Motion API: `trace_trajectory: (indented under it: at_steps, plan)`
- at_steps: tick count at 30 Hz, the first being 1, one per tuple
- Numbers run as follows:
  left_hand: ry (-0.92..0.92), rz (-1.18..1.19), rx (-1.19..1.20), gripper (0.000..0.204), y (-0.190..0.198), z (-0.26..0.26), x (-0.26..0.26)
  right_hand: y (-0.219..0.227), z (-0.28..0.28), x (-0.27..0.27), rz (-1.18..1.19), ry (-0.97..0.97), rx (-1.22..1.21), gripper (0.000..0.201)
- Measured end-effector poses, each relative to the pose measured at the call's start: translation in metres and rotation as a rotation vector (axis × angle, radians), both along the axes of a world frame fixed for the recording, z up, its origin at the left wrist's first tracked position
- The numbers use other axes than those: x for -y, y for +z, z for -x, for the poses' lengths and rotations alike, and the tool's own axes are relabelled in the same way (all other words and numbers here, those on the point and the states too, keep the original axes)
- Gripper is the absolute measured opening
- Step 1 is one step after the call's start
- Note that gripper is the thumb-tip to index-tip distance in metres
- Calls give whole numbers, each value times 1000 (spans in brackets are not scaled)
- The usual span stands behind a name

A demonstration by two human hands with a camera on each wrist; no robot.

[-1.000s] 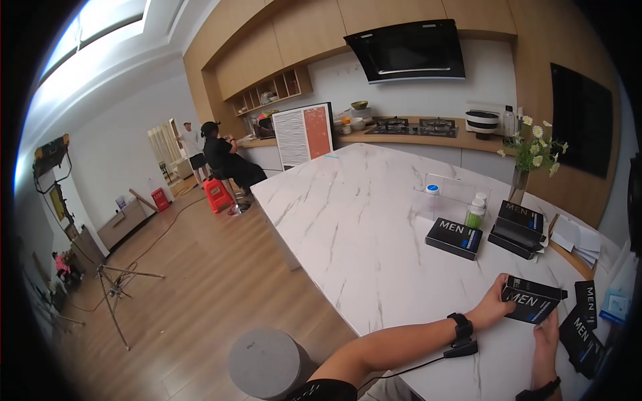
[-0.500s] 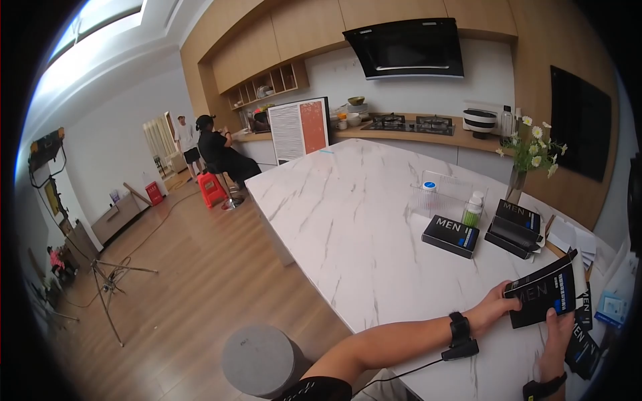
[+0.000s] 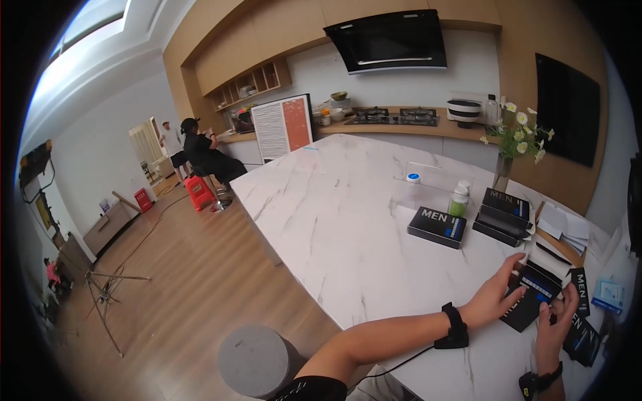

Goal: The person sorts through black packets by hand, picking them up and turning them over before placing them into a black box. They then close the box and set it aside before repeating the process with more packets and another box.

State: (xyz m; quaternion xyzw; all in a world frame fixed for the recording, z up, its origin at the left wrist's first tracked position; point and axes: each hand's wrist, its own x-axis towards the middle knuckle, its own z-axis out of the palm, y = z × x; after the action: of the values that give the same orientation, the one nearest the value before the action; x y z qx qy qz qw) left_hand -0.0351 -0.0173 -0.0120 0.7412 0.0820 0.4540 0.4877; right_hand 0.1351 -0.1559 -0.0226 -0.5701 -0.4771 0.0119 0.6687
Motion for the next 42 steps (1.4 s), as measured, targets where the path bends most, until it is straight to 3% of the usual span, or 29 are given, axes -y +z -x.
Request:
trace_trajectory:
  at_steps: [4,7,9,12,16,17,19,21,22,25,32,37,42]
  plan:
    - [34,-90,59,63,-2,1,-4,-2,-9,3,54,79,125,64]
    - [9,-45,7,53,13,15,-4,16,-4,13,103,9,328,62]
    - [-19,-137,-28,45,11,17,-11,32,2,13,50,0,481,55]
    - [-5,-185,7,30,19,18,-13,45,1,13,-21,33,524,39]
    - [-9,-191,-12,18,27,18,-11,42,-1,14,-53,68,500,35]
    - [-3,-203,-37,17,27,19,-12,43,2,15,-52,82,378,34]
    - [8,-165,6,23,29,18,-11,45,11,15,-51,115,134,34]
    - [2,-95,111,28,37,16,-1,48,11,18,-14,107,211,35]
    - [7,-67,110,41,44,17,4,50,9,19,6,104,252,35]
    - [3,-205,0,45,45,24,-4,53,3,20,-2,109,422,35]
    - [54,-431,-48,24,51,27,-8,58,1,19,-41,122,412,20]
    - [72,-412,-28,22,49,24,-5,60,3,18,-77,82,424,13]
    - [101,-421,-85,38,38,24,-11,48,5,18,9,21,501,33]
